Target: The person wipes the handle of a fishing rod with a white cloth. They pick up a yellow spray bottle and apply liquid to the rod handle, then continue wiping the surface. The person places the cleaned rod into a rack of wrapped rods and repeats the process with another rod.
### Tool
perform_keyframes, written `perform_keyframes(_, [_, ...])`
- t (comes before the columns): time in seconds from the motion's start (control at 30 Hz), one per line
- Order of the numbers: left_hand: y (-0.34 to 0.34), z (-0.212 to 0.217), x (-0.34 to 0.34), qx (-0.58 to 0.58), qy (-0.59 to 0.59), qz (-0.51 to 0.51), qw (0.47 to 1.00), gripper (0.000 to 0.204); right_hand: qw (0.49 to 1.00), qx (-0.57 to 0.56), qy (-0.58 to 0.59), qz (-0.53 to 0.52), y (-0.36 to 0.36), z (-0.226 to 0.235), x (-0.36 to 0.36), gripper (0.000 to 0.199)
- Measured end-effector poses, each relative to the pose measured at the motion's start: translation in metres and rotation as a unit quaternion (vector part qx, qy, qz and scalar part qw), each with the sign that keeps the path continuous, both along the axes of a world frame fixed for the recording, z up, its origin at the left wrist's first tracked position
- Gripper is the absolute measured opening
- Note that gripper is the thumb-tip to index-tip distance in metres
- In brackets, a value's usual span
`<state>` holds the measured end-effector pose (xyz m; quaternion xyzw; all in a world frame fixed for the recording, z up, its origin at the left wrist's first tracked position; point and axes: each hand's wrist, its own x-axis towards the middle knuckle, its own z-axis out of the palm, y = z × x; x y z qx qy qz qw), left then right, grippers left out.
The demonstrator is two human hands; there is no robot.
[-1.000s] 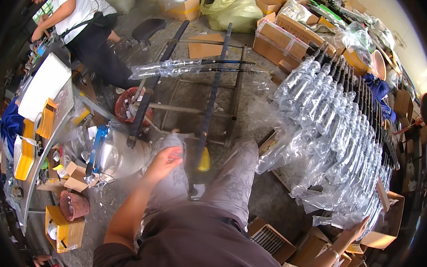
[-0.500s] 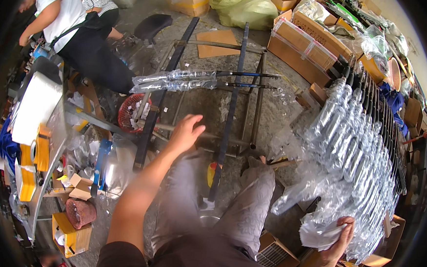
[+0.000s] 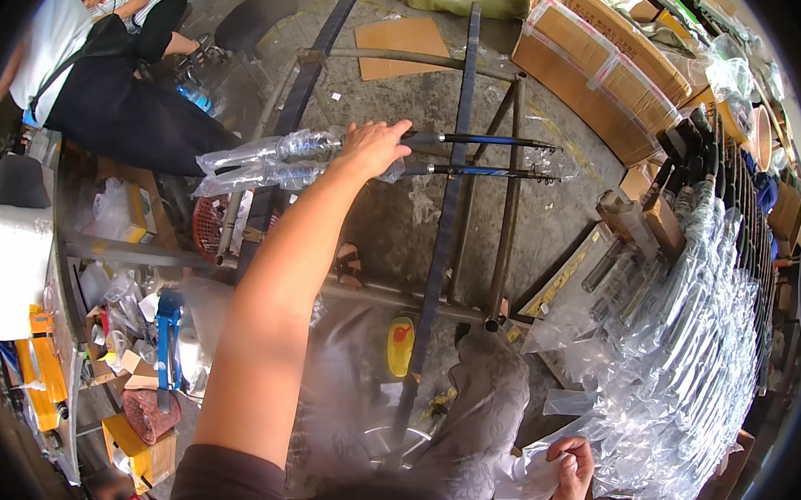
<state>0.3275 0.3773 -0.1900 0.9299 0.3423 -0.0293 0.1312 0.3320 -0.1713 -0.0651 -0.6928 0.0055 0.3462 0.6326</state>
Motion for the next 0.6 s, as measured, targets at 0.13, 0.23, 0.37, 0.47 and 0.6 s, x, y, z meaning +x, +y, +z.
perform_keyframes(0.13, [0.012,-0.005,-0.005,0.050,-0.027,-0.045,0.997,0.034,1.000,0.000,0.023,0.015,0.011,-0.008,-0.002,0.050])
perform_keyframes(0.23, [0.014,0.020,-0.019,0.137,-0.096,-0.060,0.984,0.029,0.999,0.019,0.035,0.014,0.015,-0.008,-0.005,0.047])
perform_keyframes(0.37, [0.010,0.091,-0.049,0.232,-0.201,-0.069,0.949,0.030,0.998,0.044,0.041,0.012,0.008,-0.004,-0.013,0.039])
perform_keyframes(0.47, [-0.009,0.160,-0.070,0.253,-0.264,-0.055,0.929,0.035,0.995,0.084,0.050,0.018,0.005,0.009,-0.024,0.034])
perform_keyframes(0.6, [-0.059,0.243,-0.105,0.205,-0.344,-0.004,0.916,0.043,0.988,0.145,0.037,0.046,-0.004,0.026,-0.042,0.025])
